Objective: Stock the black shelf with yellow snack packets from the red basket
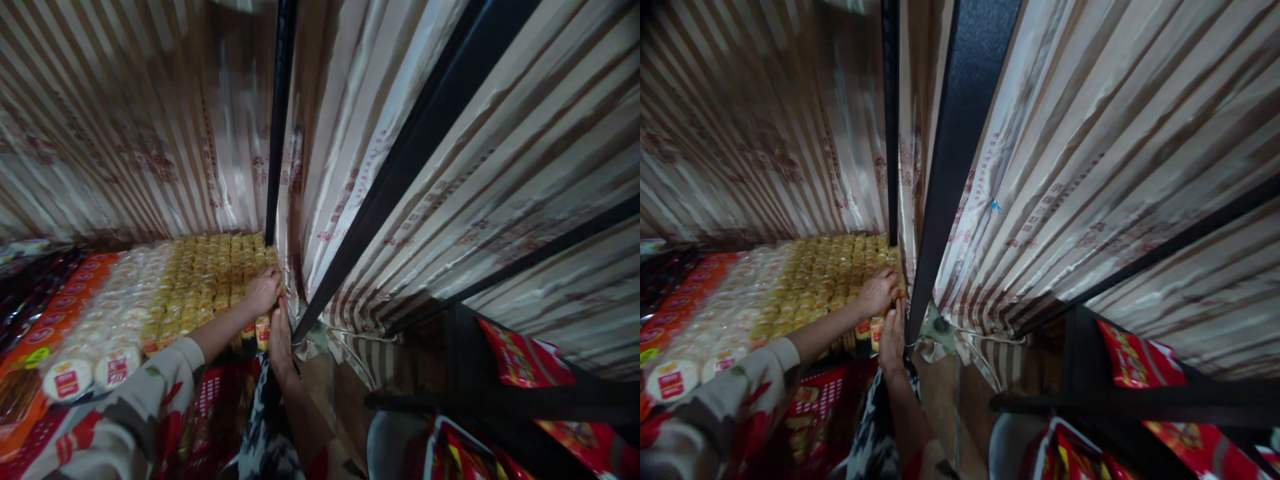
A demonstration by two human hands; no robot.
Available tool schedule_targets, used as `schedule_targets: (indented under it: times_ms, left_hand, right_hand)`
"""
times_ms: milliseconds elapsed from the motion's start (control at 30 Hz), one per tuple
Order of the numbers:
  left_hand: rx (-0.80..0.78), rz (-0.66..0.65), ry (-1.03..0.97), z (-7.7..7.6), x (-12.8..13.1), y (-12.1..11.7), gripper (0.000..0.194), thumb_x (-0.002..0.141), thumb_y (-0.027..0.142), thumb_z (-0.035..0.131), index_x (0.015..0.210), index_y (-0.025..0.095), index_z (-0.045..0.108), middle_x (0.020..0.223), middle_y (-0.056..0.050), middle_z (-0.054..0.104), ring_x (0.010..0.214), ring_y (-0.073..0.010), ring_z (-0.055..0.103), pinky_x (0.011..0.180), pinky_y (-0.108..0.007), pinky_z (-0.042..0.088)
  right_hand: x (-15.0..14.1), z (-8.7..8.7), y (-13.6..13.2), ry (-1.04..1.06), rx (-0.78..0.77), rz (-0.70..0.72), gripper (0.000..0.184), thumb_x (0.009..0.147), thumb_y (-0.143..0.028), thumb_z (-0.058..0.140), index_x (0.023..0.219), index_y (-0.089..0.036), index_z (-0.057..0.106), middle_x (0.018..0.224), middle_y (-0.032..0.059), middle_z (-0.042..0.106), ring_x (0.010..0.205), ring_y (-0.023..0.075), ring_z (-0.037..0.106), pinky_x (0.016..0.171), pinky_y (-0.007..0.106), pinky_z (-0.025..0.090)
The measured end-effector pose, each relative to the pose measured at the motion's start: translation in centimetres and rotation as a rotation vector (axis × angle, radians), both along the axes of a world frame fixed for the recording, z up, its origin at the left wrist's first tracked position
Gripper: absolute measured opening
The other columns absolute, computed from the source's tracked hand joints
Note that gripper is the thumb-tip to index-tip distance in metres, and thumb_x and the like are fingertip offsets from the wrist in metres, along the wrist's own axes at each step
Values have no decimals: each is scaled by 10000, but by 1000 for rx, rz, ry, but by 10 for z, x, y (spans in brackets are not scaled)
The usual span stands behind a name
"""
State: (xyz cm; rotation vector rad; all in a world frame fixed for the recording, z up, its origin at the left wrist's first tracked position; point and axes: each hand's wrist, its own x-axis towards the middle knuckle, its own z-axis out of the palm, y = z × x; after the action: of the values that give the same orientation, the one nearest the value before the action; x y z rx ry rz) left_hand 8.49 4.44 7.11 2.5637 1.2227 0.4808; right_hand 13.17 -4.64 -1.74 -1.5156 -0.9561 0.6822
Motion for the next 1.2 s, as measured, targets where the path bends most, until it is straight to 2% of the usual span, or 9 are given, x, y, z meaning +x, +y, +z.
schedule_targets:
  times_ms: [133, 267, 400, 533, 633, 733, 967, 1067, 1200]
  left_hand:
    - [11, 98, -276, 7, -15, -28, 268, 858, 196, 391, 1024, 166, 599, 1089, -78, 550, 1041, -176, 514, 957, -310, 415]
    - [-99, 84, -495, 3, -42, -77, 272, 850, 185, 369, 957, 177, 618, 1014, -72, 587, 992, -162, 550, 918, -301, 444]
    - [-251, 129, -557, -20, -72, -124, 268, 806, 162, 373, 861, 212, 630, 944, -59, 627, 954, -178, 577, 893, -333, 461]
    - [-438, 191, -573, -49, -84, -149, 277, 799, 202, 374, 824, 208, 651, 898, -72, 652, 893, -191, 607, 844, -343, 495]
    - [-491, 216, -595, -66, -80, -155, 330, 804, 223, 357, 887, 179, 673, 1028, -111, 645, 988, -205, 599, 925, -369, 471]
    - [-479, 234, -598, -77, -73, -154, 390, 820, 236, 331, 1009, 139, 658, 1157, -146, 598, 1093, -216, 560, 999, -387, 423]
    - [-473, 208, -589, -95, -65, -148, 439, 847, 244, 317, 1181, 132, 577, 1334, -140, 484, 1250, -221, 436, 1079, -410, 334]
    - [-481, 199, -597, -101, -61, -144, 452, 826, 212, 346, 1223, 128, 545, 1332, -143, 489, 1243, -225, 443, 1080, -418, 333]
    - [-413, 228, -673, -105, -55, -138, 476, 789, 152, 377, 1239, 147, 531, 1317, -125, 509, 1232, -220, 453, 1082, -420, 331]
  right_hand:
    - [0, -1, -1, -16, -2, -1, 617, 907, -482, 235, 1380, -95, 326, 1466, 127, 284, 1362, 185, 236, 1128, 418, 165]
    - [1, 8, -4, -67, 12, -1, 601, 908, -477, 238, 1360, -99, 357, 1463, 133, 291, 1359, 192, 241, 1125, 439, 172]
    - [-5, 18, -25, -143, 46, 25, 551, 923, -438, 238, 1358, -123, 363, 1463, 112, 297, 1363, 173, 231, 1131, 424, 171]
    - [-17, 10, -60, -178, 91, 26, 487, 935, -387, 264, 1331, -144, 410, 1457, 115, 310, 1346, 186, 277, 1107, 433, 242]
    - [-25, -3, -78, -234, 97, 26, 448, 926, -388, 307, 1247, -158, 518, 1433, 123, 354, 1315, 218, 340, 1072, 444, 303]
    - [-27, -12, -84, -268, 34, 14, 459, 912, -411, 331, 1197, -139, 567, 1420, 145, 370, 1291, 241, 379, 1056, 452, 326]
    - [-21, -17, -66, -225, -2, 24, 505, 894, -477, 314, 1160, -139, 581, 1381, 146, 428, 1280, 225, 398, 1068, 430, 318]
    - [-20, -15, -55, -193, 7, 10, 496, 893, -475, 311, 1145, -134, 568, 1363, 152, 446, 1277, 219, 396, 1071, 428, 314]
    - [-20, -15, -46, -153, 26, -17, 442, 891, -462, 335, 1095, -144, 565, 1339, 149, 467, 1248, 210, 426, 1073, 410, 315]
